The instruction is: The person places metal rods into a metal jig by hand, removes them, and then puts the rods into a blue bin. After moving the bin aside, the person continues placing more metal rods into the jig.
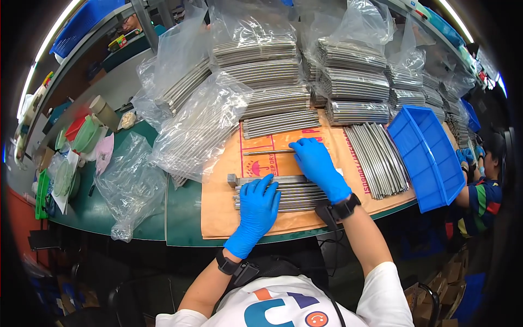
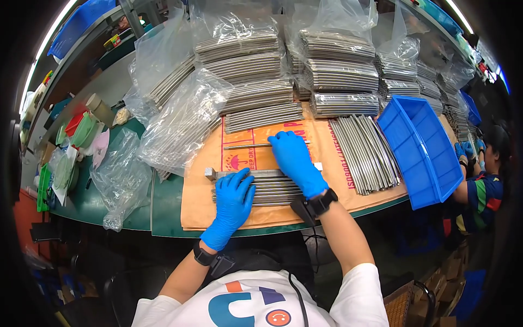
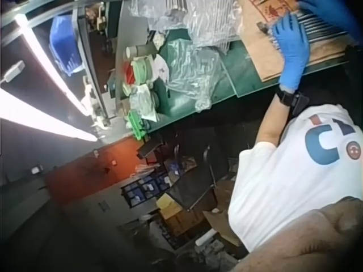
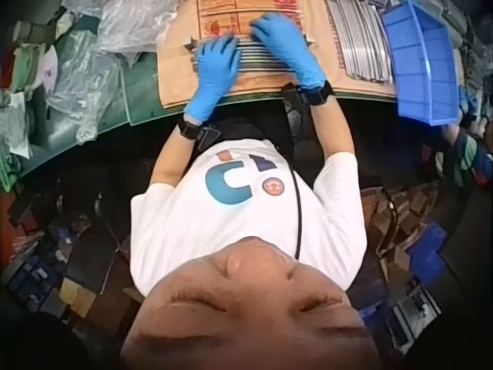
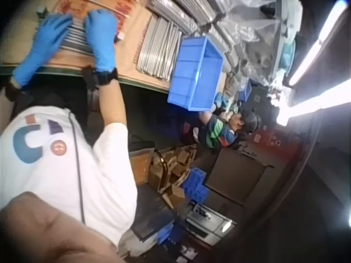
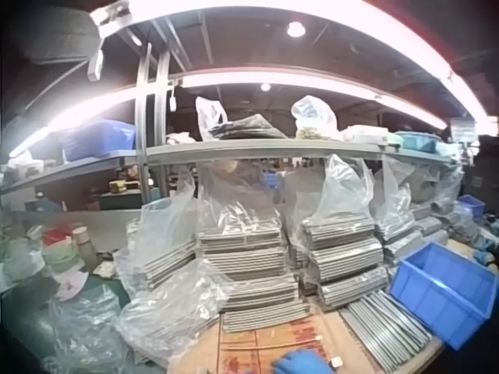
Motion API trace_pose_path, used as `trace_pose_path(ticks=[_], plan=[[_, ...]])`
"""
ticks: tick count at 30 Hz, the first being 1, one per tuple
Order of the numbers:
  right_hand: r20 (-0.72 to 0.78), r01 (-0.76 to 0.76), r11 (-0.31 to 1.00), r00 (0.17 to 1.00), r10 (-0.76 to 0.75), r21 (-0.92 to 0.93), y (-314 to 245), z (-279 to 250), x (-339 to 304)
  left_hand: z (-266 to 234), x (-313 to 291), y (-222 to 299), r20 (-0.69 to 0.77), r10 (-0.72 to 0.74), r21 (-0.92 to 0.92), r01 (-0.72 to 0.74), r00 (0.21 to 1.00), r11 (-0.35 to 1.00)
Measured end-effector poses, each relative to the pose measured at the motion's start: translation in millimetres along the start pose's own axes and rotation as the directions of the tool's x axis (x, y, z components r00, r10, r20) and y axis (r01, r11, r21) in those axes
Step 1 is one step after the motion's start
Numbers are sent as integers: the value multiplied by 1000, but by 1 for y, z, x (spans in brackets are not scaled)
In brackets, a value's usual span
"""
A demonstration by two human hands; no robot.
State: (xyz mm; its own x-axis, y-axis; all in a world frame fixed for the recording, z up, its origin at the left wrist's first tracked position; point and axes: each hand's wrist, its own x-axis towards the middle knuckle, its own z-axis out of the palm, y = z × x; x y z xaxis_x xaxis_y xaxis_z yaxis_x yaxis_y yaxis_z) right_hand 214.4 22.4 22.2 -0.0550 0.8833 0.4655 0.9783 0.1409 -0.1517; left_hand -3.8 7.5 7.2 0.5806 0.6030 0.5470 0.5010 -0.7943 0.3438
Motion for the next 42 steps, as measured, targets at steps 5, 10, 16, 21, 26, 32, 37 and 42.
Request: trace_pose_path(ticks=[5, 10, 16, 21, 26, 32, 37, 42], plan=[[162, -77, 993, 983, 91, -91, 9, 9, -2, -5, -2, 1, 66, -76, -77, 81, 995, 994], [-35, -64, 990, 997, 69, 125, -29, -26, -26, -6, -4, 0, -25, -63, 0, 63, 998, 998], [-44, -34, 993, 998, 39, 112, -43, -21, -41, -3, 0, 1, 108, 0, 125, -14, 994, 992], [-6, -45, 992, 999, 46, 122, -50, -17, -39, 0, 1, 1, 155, -26, 187, -4, 988, 982], [-7, -37, 986, 999, 39, 162, -47, -14, -36, 0, 2, 1, 150, -29, 198, -1, 988, 980], [10, -5, 981, 1000, 3, 192, -40, -14, -29, 2, 1, 0, 148, -33, 203, 3, 988, 979], [142, 2, 984, 989, -28, 176, -34, -18, -21, 1, 3, 1, 128, -22, 192, -3, 992, 981], [162, 79, 995, 983, -88, 65, -42, -32, -21, 0, 0, 1, 66, -62, 48, 59, 996, 997]])
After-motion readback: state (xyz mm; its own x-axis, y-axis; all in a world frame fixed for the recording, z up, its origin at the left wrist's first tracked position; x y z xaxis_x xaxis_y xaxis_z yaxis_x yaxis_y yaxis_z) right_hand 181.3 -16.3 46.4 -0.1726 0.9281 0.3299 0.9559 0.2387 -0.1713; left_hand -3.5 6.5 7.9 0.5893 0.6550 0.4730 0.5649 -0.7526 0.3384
